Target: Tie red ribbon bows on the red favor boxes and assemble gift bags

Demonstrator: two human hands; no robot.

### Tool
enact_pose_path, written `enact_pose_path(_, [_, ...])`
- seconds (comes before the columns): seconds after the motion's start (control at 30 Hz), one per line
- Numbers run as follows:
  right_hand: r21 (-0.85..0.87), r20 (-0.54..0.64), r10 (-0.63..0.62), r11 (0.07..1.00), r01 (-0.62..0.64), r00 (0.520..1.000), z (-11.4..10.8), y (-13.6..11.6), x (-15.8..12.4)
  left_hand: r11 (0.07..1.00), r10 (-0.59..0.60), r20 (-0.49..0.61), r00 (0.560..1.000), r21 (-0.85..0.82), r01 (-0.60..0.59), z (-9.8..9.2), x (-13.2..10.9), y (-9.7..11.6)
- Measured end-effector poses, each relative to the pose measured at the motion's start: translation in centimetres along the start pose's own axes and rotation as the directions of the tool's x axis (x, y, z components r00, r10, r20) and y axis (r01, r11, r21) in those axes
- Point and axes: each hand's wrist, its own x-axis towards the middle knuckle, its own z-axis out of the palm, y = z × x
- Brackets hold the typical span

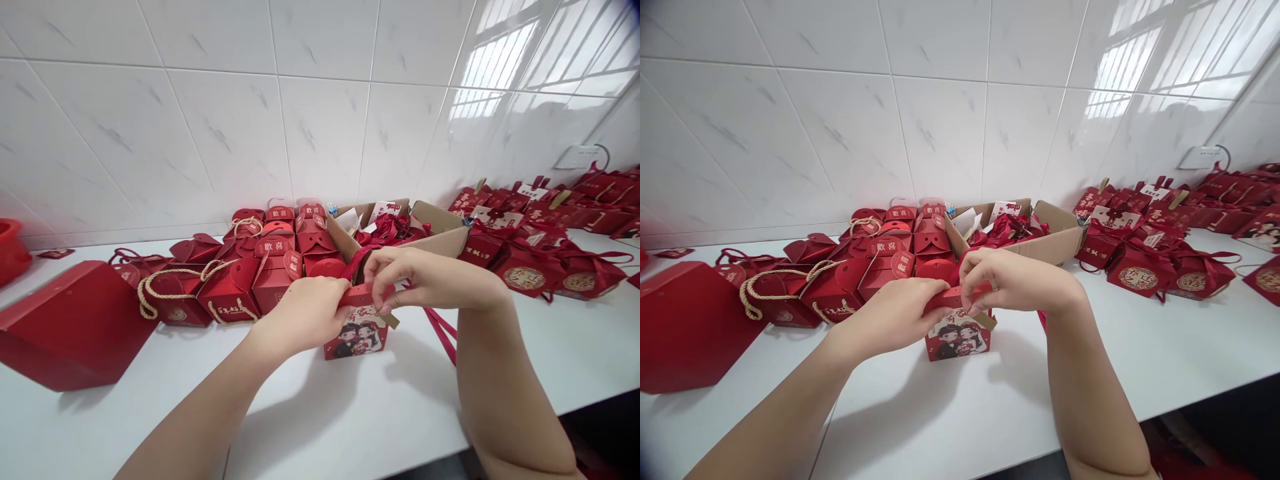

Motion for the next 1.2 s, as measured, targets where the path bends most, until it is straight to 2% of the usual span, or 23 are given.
enact_pose_path(0.13, [0.003,0.052,0.033,0.999,-0.033,0.998,0.2,0.1,0.4,0.999,0.013,-0.013,1.000,-0.038,-0.013,0.2,0.1,-0.3])
enact_pose_path(0.37, [-0.006,0.054,0.044,0.999,-0.044,0.998,0.1,0.0,0.4,0.997,0.021,-0.019,1.000,-0.071,-0.022,0.4,0.2,-0.5])
enact_pose_path(0.63, [-0.004,0.084,0.075,0.997,-0.075,0.994,0.3,0.2,0.5,0.994,0.001,0.023,1.000,-0.108,0.002,0.4,0.3,-0.5])
enact_pose_path(1.03, [-0.031,0.088,0.059,0.998,-0.057,0.994,0.3,0.4,0.9,0.990,-0.049,0.053,0.997,-0.126,0.055,0.5,0.7,-0.6])
enact_pose_path(1.2, [0.034,0.160,0.045,0.998,-0.051,0.986,0.8,1.1,1.2,0.990,-0.075,0.059,0.995,-0.119,0.081,0.6,0.7,-0.6])
